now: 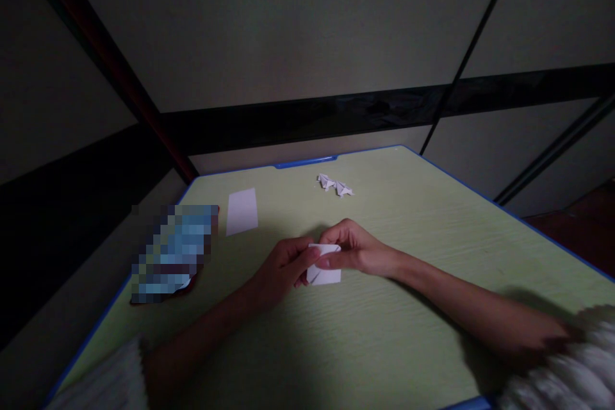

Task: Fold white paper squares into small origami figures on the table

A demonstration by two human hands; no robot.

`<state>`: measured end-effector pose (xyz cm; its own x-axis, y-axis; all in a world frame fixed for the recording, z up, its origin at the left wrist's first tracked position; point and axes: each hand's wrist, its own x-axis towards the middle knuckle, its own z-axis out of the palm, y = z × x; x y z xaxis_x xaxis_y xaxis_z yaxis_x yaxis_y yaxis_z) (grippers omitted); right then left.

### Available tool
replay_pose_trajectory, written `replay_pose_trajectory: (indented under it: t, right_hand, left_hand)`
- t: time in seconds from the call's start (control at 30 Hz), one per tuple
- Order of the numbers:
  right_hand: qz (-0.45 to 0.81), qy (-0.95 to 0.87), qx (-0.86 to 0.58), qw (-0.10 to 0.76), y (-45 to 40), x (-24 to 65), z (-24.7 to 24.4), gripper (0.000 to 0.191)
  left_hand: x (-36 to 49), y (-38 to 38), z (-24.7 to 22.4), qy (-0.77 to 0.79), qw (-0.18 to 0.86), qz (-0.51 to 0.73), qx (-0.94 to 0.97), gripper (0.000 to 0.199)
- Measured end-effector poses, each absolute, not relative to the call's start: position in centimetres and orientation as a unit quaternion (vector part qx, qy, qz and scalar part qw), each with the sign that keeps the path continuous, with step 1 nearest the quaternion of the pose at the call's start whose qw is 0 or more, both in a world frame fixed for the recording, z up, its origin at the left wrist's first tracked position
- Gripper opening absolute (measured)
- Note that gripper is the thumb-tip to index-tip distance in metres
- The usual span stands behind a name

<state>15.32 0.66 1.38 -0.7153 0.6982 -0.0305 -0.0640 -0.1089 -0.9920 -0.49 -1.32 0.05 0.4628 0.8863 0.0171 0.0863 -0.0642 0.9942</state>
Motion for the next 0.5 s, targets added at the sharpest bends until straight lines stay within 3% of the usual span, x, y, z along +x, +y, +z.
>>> replay_pose_trajectory:
  t: [0.27,0.5]
  right_hand:
    - [0.698,-0.606,-0.235,0.302,0.3,15.2,1.2,0.021]
    - [0.701,-0.544,-0.235,0.397,0.7,14.4,0.7,0.024]
  left_hand:
    - [-0.2,-1.6,-0.1,0.404,0.607,0.388,0.564,0.035]
    - [-0.1,-1.0,0.5,0.445,0.488,0.504,0.557,0.029]
